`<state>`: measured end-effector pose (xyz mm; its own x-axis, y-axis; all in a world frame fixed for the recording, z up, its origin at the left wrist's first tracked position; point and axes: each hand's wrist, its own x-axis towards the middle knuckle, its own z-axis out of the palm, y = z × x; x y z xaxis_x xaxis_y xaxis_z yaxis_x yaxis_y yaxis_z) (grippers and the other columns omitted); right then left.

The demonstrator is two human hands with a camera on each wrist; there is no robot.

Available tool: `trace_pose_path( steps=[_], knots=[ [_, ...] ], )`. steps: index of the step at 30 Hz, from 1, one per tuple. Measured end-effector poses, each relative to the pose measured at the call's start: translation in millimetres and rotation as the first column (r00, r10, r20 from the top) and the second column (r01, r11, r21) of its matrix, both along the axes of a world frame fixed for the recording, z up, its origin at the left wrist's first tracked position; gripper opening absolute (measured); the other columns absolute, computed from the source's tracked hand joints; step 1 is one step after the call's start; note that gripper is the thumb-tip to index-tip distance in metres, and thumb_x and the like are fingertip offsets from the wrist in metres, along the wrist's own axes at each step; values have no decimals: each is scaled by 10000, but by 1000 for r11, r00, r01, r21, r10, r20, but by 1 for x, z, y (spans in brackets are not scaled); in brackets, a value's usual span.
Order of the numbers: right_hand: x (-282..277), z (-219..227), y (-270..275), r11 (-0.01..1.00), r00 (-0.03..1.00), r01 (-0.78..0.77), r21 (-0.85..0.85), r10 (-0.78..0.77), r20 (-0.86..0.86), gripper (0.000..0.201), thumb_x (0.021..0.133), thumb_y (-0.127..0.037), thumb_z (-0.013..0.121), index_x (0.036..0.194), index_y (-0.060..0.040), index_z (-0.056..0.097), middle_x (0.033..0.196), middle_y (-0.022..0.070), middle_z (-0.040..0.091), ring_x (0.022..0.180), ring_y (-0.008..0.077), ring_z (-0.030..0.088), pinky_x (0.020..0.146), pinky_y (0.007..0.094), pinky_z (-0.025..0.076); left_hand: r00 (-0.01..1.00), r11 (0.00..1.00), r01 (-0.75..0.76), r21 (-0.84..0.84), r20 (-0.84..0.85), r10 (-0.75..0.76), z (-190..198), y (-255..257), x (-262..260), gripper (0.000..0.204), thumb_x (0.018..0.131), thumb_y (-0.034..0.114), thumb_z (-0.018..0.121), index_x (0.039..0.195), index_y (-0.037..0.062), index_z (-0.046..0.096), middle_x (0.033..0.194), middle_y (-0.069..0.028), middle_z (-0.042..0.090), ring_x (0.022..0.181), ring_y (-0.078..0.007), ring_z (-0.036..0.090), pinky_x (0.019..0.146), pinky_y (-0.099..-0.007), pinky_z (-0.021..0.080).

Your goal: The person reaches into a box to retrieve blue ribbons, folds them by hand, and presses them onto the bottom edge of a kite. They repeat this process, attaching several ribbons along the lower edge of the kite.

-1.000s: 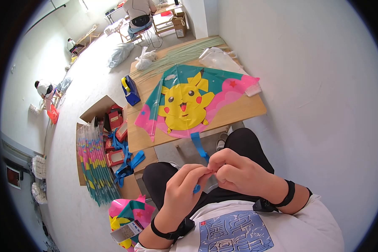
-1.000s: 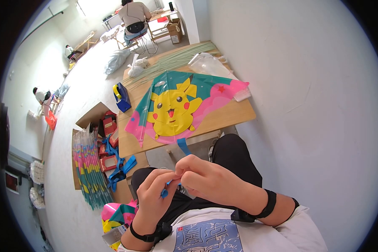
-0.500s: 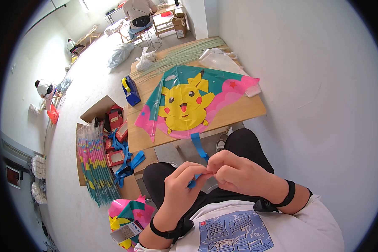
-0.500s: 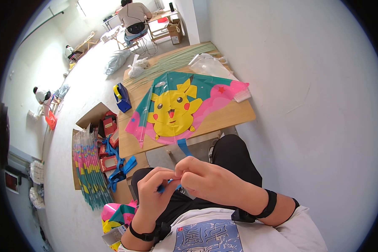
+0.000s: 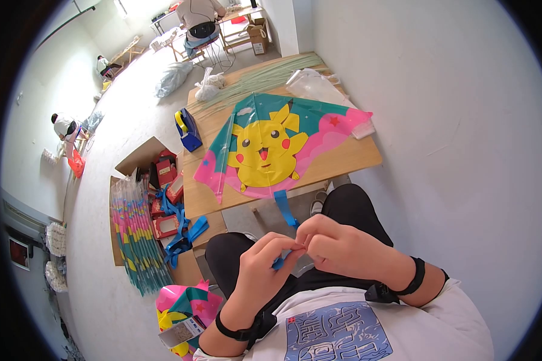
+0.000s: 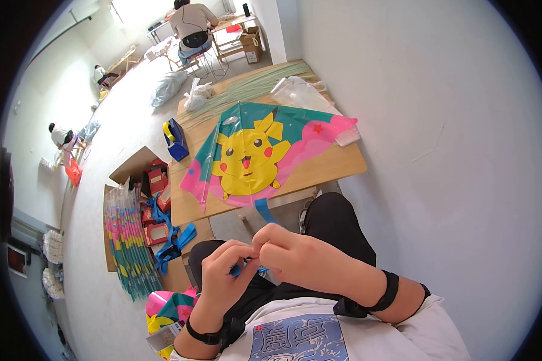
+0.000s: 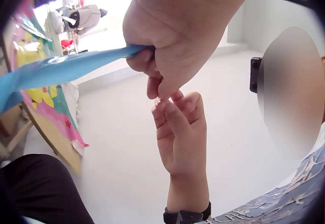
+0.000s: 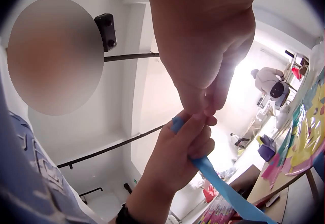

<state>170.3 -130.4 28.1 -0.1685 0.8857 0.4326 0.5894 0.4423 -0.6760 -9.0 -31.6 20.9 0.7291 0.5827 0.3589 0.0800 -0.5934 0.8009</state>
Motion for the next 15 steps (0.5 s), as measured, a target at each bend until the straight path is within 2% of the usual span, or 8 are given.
trace_pose_path(
  steps=[2, 5, 12, 14, 15],
  knots=[
    [0, -1, 0, 999, 991, 41, -17, -43, -126, 299, 744, 78, 673, 846, -51, 424, 1055, 81, 528, 715, 241, 597, 605, 303, 536, 1000, 1000, -12, 22, 12, 12, 0, -1, 0, 147, 771, -38, 766, 875, 16, 677, 855, -66, 675, 618, -113, 572, 560, -233, 451],
    [0, -1, 2, 998, 982, 64, 20, -59, -182, 322, 726, 80, 687, 825, -58, 414, 1055, 84, 527, 702, 245, 587, 608, 309, 533, 999, 1000, -4, 13, 49, 3, -1, -2, 0, 168, 770, -44, 769, 893, 30, 682, 867, -64, 674, 614, -105, 563, 546, -223, 440],
    [0, 0, 0, 998, 985, 51, 23, -46, -165, 319, 735, 82, 685, 819, -56, 410, 1048, 86, 520, 697, 239, 577, 604, 308, 524, 997, 998, 15, 68, 71, -20, -5, -2, 0, 211, 786, -69, 756, 946, 28, 658, 905, -71, 660, 628, -109, 575, 556, -233, 455],
    [0, -1, -1, 998, 993, 42, -43, -47, -108, 318, 753, 99, 698, 821, -69, 438, 1095, 100, 532, 818, 198, 628, 700, 288, 553, 998, 997, 15, 79, 65, -21, -5, -2, 0, 212, 789, -68, 754, 950, 27, 654, 912, -73, 658, 638, -114, 583, 562, -238, 463],
    [-1, -1, -2, 998, 993, 42, -43, -47, -108, 318, 753, 99, 698, 821, -69, 438, 1095, 100, 532, 818, 198, 628, 700, 288, 553, 998, 995, 13, 99, 56, -19, -4, -3, 0, 218, 790, -74, 748, 958, 26, 652, 919, -76, 656, 650, -123, 591, 568, -243, 471]
  ],
)
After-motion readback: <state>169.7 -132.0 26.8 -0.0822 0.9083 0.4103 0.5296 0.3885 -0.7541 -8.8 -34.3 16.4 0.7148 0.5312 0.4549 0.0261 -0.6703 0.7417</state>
